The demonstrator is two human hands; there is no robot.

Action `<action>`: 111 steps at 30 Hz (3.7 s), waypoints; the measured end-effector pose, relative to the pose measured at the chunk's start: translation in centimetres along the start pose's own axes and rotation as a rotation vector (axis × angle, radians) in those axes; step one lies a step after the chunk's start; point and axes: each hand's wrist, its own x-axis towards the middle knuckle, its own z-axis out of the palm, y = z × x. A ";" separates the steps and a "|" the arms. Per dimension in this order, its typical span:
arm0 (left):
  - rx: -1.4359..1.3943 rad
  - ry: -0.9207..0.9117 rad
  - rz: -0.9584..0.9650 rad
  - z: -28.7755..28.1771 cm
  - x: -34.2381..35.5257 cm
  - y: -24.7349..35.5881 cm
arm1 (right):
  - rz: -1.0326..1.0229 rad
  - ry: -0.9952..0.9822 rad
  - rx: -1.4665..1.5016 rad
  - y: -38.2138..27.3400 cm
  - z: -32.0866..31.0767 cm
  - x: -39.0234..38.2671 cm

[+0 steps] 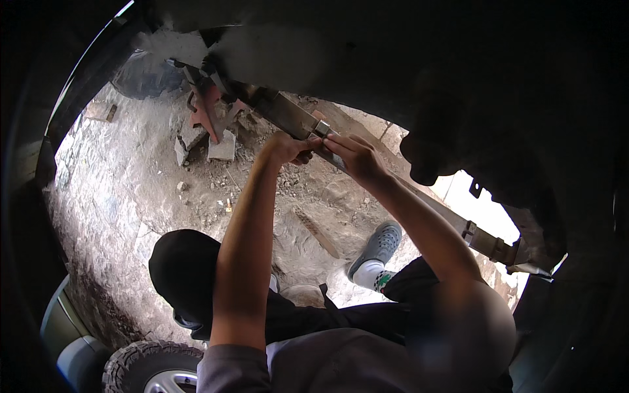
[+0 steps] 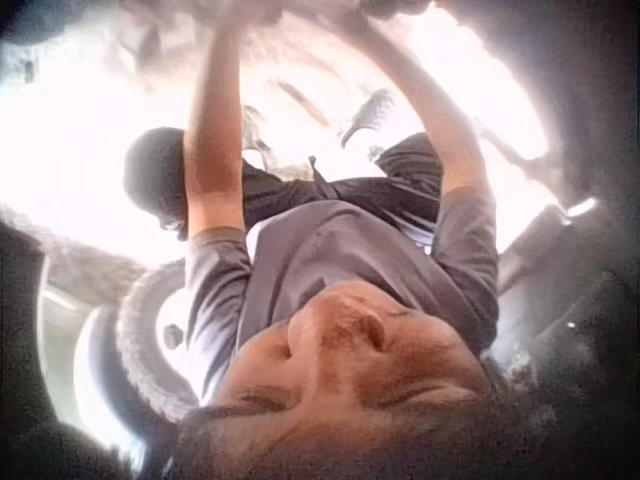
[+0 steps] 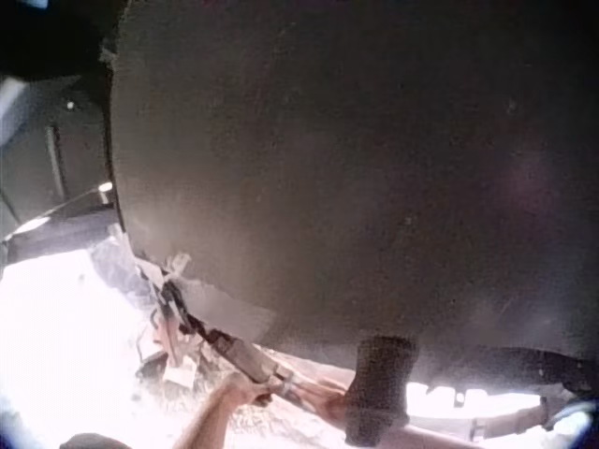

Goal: The person sits beneath a vehicle and uses a hammer and a small metal piece to tap and adjust a metal bracket on the undercarriage. The person repeatedly hammers the bracket and then uses their hands to position and secure the metal piece.

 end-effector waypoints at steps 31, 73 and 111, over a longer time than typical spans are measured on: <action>0.047 0.183 0.050 0.9 -1.2 -1.0 | -0.443 0.247 -0.283 -0.7 0.2 -0.7; -0.044 0.208 0.085 1.9 -2.4 0.3 | -0.157 0.185 -0.358 -3.7 0.7 -2.7; 0.046 0.235 -0.001 1.9 -2.3 0.0 | -0.068 0.085 0.031 0.2 -2.1 -3.5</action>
